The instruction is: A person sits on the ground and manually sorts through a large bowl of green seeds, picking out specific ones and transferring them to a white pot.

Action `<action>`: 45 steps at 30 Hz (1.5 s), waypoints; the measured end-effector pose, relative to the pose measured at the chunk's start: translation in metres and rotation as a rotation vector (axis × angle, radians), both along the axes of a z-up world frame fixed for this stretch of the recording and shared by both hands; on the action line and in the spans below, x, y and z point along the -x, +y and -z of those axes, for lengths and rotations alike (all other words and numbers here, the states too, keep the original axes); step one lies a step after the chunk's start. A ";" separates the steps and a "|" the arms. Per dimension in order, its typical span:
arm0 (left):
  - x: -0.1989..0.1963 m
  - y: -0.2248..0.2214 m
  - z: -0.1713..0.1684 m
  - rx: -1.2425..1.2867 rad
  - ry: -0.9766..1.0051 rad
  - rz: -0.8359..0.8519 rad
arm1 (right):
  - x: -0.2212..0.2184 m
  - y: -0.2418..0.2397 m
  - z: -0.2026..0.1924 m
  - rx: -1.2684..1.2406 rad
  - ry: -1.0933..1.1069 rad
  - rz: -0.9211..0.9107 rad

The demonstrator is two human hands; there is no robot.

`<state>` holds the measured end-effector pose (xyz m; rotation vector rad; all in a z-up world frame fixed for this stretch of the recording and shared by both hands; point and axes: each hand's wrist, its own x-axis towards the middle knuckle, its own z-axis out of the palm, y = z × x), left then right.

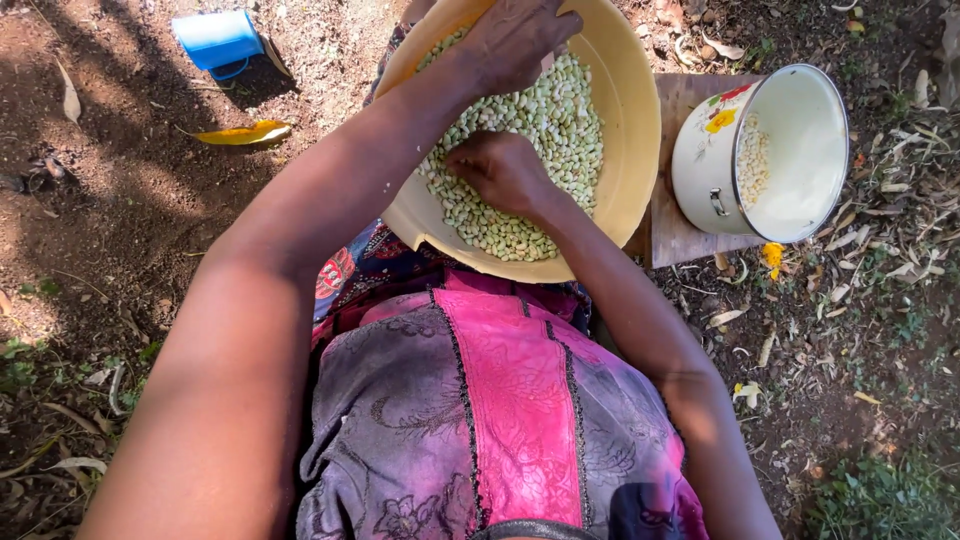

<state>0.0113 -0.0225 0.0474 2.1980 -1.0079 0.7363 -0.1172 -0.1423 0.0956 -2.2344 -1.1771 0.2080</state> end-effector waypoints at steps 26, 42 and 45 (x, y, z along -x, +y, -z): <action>0.142 0.064 -0.011 -0.972 0.264 -0.208 | -0.013 -0.003 0.080 0.129 0.026 0.259; 0.148 0.085 -0.008 -0.337 0.190 -0.166 | -0.007 -0.014 0.011 -0.022 0.240 0.110; 0.142 0.083 -0.015 -0.228 0.485 -0.178 | -0.004 -0.015 0.033 0.177 0.002 0.071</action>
